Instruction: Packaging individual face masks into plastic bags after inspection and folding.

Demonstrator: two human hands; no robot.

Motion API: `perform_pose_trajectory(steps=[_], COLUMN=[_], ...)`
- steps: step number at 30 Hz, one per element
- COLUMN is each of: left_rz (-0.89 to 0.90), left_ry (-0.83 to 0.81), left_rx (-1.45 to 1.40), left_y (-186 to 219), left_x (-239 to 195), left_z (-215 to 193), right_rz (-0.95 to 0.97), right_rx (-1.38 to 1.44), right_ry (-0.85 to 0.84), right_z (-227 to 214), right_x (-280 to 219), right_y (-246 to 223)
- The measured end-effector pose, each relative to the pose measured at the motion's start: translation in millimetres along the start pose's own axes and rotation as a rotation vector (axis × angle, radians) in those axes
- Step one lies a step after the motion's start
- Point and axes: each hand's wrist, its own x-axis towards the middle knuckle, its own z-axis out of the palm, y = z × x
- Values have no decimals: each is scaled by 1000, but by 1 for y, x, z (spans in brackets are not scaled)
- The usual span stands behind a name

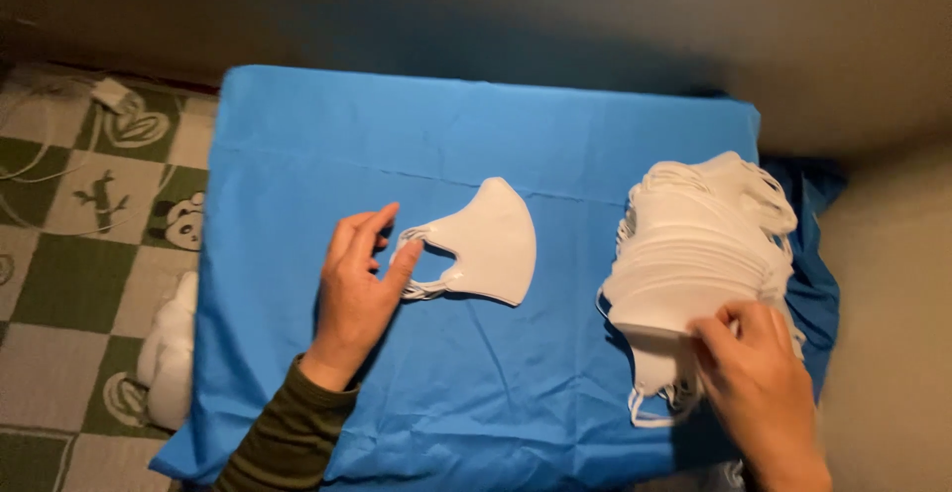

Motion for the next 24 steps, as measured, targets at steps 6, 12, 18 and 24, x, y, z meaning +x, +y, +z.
perform_pose_trajectory(steps=[6, 12, 18, 24], left_rz=[104, 315, 133, -10], left_ry=[79, -161, -663, -295], left_rx=[-12, -352, -791, -645], left_y=[-1, 5, -1, 8], left_x=[-1, -3, -6, -3], left_z=[3, -9, -10, -10], right_rz=[-140, -242, 6, 274], right_rx=[368, 824, 1198, 1491], right_ry=[-149, -234, -140, -69], right_z=[-15, -46, -29, 12], right_x=[-6, 20, 48, 68], right_y=[17, -42, -105, -127])
